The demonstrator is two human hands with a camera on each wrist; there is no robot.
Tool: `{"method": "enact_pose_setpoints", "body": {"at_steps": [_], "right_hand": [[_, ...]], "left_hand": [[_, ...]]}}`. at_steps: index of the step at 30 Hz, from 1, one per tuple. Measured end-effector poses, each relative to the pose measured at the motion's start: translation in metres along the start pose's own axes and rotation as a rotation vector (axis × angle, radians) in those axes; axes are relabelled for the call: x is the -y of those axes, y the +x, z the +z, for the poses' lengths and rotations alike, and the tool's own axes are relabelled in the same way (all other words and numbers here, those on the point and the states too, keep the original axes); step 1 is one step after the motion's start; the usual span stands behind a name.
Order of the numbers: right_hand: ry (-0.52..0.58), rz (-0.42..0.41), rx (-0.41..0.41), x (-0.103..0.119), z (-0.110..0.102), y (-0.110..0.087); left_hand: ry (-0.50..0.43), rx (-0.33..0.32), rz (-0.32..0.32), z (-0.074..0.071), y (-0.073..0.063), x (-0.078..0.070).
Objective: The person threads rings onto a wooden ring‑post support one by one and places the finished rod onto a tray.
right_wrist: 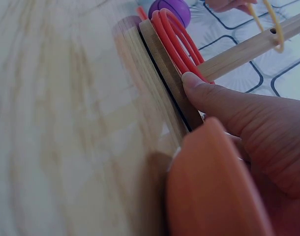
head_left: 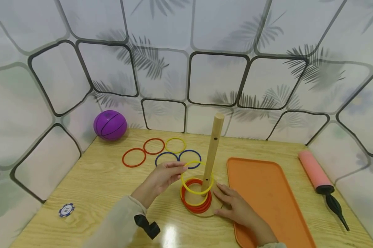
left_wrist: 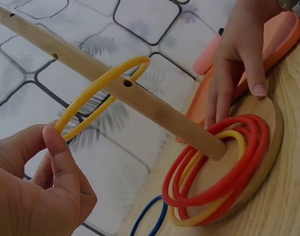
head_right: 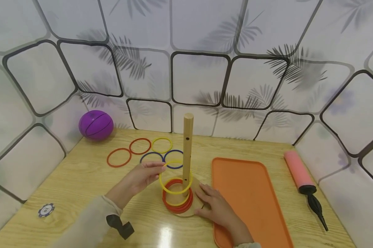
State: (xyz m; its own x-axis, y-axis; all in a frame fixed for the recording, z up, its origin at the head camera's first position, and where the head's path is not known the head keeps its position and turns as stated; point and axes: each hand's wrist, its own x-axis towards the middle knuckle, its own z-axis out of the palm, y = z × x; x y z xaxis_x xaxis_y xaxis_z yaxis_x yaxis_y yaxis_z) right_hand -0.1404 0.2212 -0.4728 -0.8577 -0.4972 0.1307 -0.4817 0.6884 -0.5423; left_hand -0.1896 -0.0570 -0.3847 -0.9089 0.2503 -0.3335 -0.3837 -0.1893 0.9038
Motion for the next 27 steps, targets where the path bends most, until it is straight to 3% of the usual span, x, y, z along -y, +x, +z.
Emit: {"method": "enact_pose_setpoints", "body": {"at_steps": [12, 19, 27], "right_hand": [[-0.016, -0.024, -0.025, 0.002, -0.001, 0.0], [-0.011, -0.033, -0.026, 0.003, -0.002, 0.0], [-0.002, -0.021, -0.02, 0.002, -0.001, -0.001]], "left_hand": [[0.022, 0.017, -0.05, -0.009, 0.019, 0.04], [0.089, -0.008, -0.026, -0.013, 0.024, 0.051], [0.079, -0.024, -0.03, -0.02, 0.027, 0.061]]}}
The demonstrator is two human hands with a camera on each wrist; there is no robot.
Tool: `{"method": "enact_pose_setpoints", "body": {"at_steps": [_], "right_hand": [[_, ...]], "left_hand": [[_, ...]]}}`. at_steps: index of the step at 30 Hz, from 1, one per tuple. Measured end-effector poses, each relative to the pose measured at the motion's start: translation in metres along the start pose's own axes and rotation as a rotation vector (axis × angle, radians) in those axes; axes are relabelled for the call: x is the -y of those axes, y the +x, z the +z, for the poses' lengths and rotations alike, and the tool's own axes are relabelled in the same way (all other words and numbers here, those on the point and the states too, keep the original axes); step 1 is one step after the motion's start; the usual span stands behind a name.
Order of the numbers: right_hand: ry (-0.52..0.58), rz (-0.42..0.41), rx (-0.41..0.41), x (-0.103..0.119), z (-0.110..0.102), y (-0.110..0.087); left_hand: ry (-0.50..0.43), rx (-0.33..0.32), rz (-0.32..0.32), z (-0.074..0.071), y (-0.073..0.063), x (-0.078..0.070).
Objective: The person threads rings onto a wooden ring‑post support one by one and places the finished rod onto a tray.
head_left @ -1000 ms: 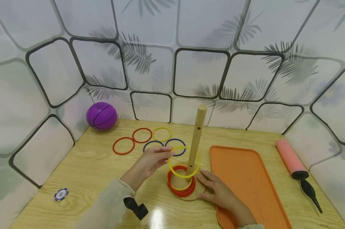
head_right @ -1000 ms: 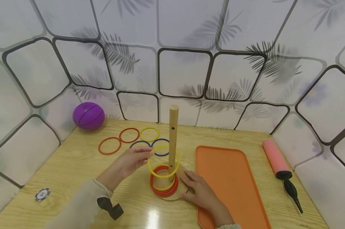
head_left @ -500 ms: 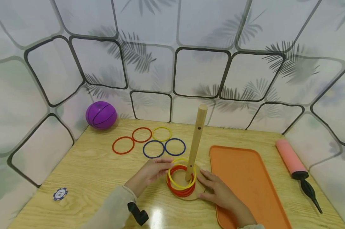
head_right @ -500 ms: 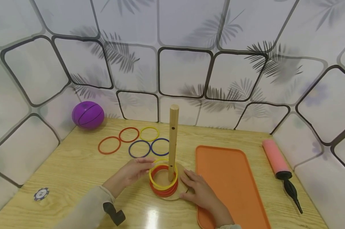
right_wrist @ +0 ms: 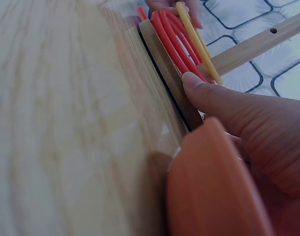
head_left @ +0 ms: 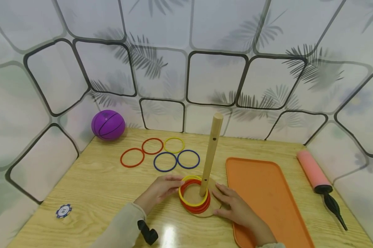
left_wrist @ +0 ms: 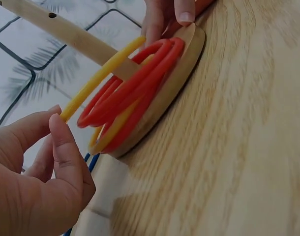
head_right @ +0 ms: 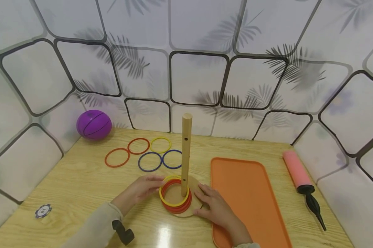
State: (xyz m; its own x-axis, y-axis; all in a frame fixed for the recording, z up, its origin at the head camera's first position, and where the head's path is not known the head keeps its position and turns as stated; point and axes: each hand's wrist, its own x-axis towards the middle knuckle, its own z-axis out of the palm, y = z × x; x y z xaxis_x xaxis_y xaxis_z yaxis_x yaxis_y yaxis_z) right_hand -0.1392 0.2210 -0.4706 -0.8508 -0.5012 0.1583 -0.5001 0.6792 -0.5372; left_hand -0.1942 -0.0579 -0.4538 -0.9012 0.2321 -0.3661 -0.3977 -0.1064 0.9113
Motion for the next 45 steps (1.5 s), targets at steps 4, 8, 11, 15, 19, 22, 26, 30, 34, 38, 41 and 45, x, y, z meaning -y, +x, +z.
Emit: {"method": "enact_pose_setpoints", "body": {"at_steps": [4, 8, 11, 15, 19, 22, 26, 30, 34, 38, 41, 45], "right_hand": [[0.0, 0.004, -0.001, -0.002, 0.001, 0.0], [0.002, 0.013, 0.008, -0.003, 0.002, 0.0], [0.002, 0.016, 0.015, -0.003, 0.001, 0.0], [0.003, 0.017, 0.022, -0.003, 0.0, 0.0], [-0.002, 0.015, 0.022, -0.003, -0.001, 0.0], [-0.005, 0.017, 0.019, -0.003, -0.001, -0.001], [-0.005, 0.018, 0.016, -0.002, -0.001, -0.001], [-0.002, 0.017, 0.011, -0.002, -0.002, -0.001], [-0.002, 0.016, 0.01, -0.001, -0.002, -0.001], [0.0, 0.016, 0.016, -0.002, -0.002, -0.001], [0.006, 0.016, 0.021, -0.003, -0.002, -0.001], [0.007, 0.012, 0.028, -0.004, 0.0, -0.001]], "left_hand": [[-0.006, -0.004, -0.004, -0.007, 0.004, 0.005], [-0.02, -0.014, -0.011, -0.018, 0.006, 0.007], [-0.026, -0.033, -0.018, -0.029, 0.005, 0.005], [-0.019, -0.07, -0.019, -0.046, 0.004, 0.0], [-0.019, -0.077, -0.012, -0.062, 0.002, -0.006], [-0.039, -0.065, -0.005, -0.073, 0.0, -0.009], [-0.046, -0.076, 0.003, -0.087, -0.002, -0.015], [-0.028, -0.102, 0.011, -0.101, -0.004, -0.022], [-0.008, -0.127, 0.019, -0.113, -0.002, -0.028], [-0.008, -0.147, 0.02, -0.123, 0.002, -0.031], [-0.028, -0.133, 0.032, -0.129, 0.005, -0.031], [-0.051, -0.097, 0.046, -0.138, 0.008, -0.03]]}}
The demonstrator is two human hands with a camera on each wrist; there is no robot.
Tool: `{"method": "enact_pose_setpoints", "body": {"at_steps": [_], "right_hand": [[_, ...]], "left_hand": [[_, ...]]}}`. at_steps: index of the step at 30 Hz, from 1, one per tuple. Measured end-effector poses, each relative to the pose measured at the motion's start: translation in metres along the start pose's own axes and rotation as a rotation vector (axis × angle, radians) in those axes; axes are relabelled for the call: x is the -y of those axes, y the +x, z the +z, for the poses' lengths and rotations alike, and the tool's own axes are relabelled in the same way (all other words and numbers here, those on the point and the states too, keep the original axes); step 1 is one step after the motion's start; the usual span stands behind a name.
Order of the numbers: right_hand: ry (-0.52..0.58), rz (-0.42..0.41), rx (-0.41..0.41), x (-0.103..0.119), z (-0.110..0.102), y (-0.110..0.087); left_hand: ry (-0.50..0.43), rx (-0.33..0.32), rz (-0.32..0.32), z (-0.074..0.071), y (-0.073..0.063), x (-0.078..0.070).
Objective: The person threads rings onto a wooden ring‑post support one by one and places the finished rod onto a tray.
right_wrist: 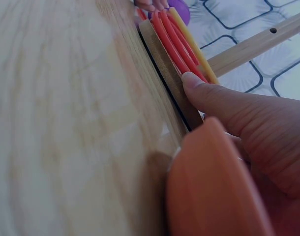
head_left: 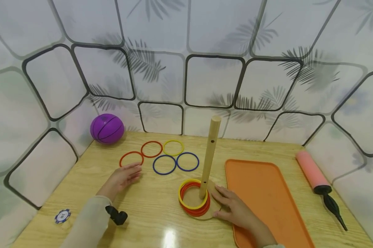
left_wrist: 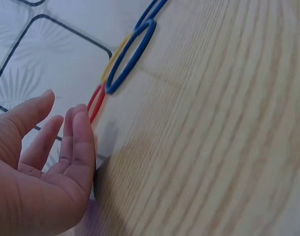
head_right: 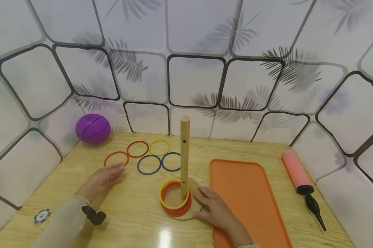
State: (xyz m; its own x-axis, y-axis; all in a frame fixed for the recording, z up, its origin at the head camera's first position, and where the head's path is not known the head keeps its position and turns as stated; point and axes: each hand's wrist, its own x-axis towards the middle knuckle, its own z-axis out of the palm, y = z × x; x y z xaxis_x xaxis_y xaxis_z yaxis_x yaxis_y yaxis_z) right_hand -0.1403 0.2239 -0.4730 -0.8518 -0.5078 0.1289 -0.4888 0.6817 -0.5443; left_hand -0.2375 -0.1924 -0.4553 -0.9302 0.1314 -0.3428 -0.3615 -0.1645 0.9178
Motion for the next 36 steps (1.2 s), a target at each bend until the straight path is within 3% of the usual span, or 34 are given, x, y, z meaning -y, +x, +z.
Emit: {"method": "enact_pose_setpoints", "body": {"at_steps": [11, 14, 21, 23, 36], "right_hand": [[-0.011, -0.002, 0.014, 0.001, -0.002, 0.001], [-0.018, -0.005, 0.006, 0.002, -0.001, 0.001], [-0.007, 0.017, -0.007, 0.002, 0.0, 0.0], [-0.002, 0.026, -0.004, 0.002, 0.0, 0.0], [-0.017, -0.014, -0.017, 0.0, 0.002, -0.001]], "left_hand": [[0.085, 0.011, -0.067, -0.013, 0.005, -0.005], [0.102, -0.038, -0.072, -0.009, 0.004, -0.006], [0.136, -0.261, -0.055, 0.004, 0.009, -0.002], [0.152, -0.297, -0.042, 0.005, 0.011, -0.001], [0.291, -0.33, -0.029, 0.006, 0.009, 0.005]]}}
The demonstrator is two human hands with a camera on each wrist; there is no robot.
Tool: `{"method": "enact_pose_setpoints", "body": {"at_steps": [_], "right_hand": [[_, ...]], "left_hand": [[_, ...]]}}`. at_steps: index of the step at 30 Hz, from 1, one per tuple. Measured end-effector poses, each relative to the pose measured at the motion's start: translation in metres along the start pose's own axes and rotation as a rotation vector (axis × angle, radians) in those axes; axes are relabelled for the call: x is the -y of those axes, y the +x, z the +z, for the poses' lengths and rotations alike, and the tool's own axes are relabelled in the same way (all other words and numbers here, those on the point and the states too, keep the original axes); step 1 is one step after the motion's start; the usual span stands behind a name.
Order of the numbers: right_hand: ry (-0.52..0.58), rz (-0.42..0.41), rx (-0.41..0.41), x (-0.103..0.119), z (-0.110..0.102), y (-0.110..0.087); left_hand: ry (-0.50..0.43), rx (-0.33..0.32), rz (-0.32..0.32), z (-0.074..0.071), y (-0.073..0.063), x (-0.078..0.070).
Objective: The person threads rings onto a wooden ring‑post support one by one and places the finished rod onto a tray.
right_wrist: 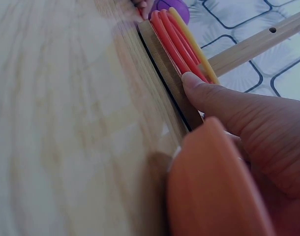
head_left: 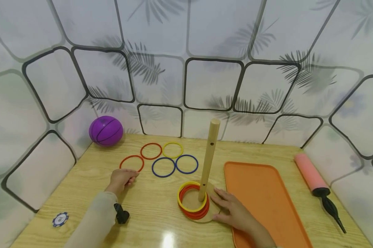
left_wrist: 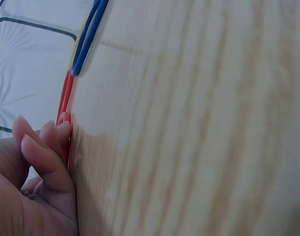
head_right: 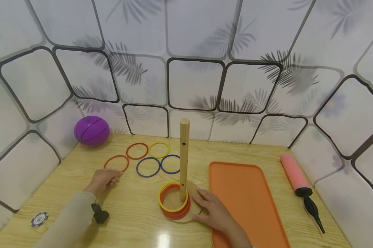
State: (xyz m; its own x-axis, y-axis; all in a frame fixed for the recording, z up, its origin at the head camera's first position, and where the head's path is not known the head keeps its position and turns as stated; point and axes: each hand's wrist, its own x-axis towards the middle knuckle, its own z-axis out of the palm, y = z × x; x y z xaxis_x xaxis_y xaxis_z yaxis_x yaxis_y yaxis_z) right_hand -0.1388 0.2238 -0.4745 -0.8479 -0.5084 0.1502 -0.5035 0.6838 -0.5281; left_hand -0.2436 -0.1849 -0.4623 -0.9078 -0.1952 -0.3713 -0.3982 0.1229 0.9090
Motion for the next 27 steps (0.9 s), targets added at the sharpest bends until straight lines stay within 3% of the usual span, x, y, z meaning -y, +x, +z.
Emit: {"method": "enact_pose_setpoints", "body": {"at_steps": [11, 17, 20, 27], "right_hand": [[-0.014, -0.003, -0.008, 0.001, 0.003, -0.001], [-0.014, -0.002, -0.011, 0.001, 0.003, 0.0], [-0.007, 0.003, -0.006, 0.001, 0.002, 0.0], [-0.01, -0.004, -0.01, -0.001, 0.002, 0.0]], "left_hand": [[0.01, 0.019, 0.069, -0.004, -0.004, 0.009], [-0.021, 0.069, 0.095, -0.012, -0.007, 0.012], [-0.026, 0.09, 0.138, -0.016, -0.009, 0.013], [0.041, 0.039, 0.242, -0.02, -0.012, 0.009]]}}
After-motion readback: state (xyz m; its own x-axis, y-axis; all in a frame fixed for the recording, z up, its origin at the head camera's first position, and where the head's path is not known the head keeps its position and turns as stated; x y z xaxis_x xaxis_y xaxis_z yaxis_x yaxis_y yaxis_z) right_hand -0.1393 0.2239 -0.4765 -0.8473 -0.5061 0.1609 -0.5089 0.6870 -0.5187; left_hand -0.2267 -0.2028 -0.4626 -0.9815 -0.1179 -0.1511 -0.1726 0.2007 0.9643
